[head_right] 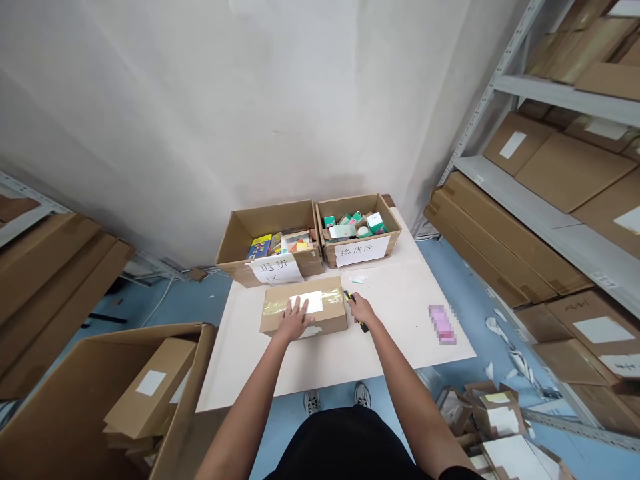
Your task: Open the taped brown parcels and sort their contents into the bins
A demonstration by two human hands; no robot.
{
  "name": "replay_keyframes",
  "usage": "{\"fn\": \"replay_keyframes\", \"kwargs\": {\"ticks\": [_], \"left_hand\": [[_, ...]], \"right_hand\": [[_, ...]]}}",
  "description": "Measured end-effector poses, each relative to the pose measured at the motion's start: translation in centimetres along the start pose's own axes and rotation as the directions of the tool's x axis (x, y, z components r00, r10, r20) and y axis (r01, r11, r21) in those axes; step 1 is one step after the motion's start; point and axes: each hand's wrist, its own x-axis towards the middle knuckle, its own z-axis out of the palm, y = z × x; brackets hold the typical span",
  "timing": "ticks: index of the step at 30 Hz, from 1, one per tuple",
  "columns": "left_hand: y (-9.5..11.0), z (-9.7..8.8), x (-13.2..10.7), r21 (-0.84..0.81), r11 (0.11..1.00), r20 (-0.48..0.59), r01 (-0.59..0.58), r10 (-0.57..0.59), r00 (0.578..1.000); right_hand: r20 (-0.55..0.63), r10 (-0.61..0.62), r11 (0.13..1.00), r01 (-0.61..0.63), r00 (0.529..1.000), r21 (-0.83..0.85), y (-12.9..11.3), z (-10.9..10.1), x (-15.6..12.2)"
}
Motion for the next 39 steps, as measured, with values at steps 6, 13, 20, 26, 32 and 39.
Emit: {"fn": "replay_keyframes", "kwargs": {"ticks": [6,13,20,26,32,39], "left_hand": [[-0.1,1.1,-0.2,0.012,1.000,-0.024,0.007,-0.007,1.000],[-0.3,1.3,0.0,0.002,1.000,-0.022,0.008,-0.008,1.000],[-0.3,1.6,-0.3,-0.009,1.000,-0.056,-0.012,0.011,0.998],[-0.3,2.3,0.0,-0.007,1.000,-0.078,-0.002,0.001,0.997],[-0.8,2.8,0.8,-0.021,1.000,-0.083,-0.023,0.021,0.996],[-0.6,3.1,0.9,-0.042,0.999,-0.138,-0.032,0.026,0.990]], "right_hand": [[-0.016,0.011,0.962,-0.015,1.000,-0.273,-3.0,-0.3,-0.1],[-0.067,0.041,0.954,-0.059,0.997,-0.293,-3.9,0.3,0.4],[-0.047,0.104,0.935,-0.114,0.993,-0.336,-5.9,-0.8,0.1],[-0.070,0.111,0.913,-0.130,0.991,-0.387,-5.7,-0.1,-1.3],[-0.037,0.139,0.955,-0.144,0.990,-0.261,-4.1,0.3,-3.0],[-0.024,0.121,0.986,-0.123,0.992,-0.115,-0.8,1.5,-5.0]]}}
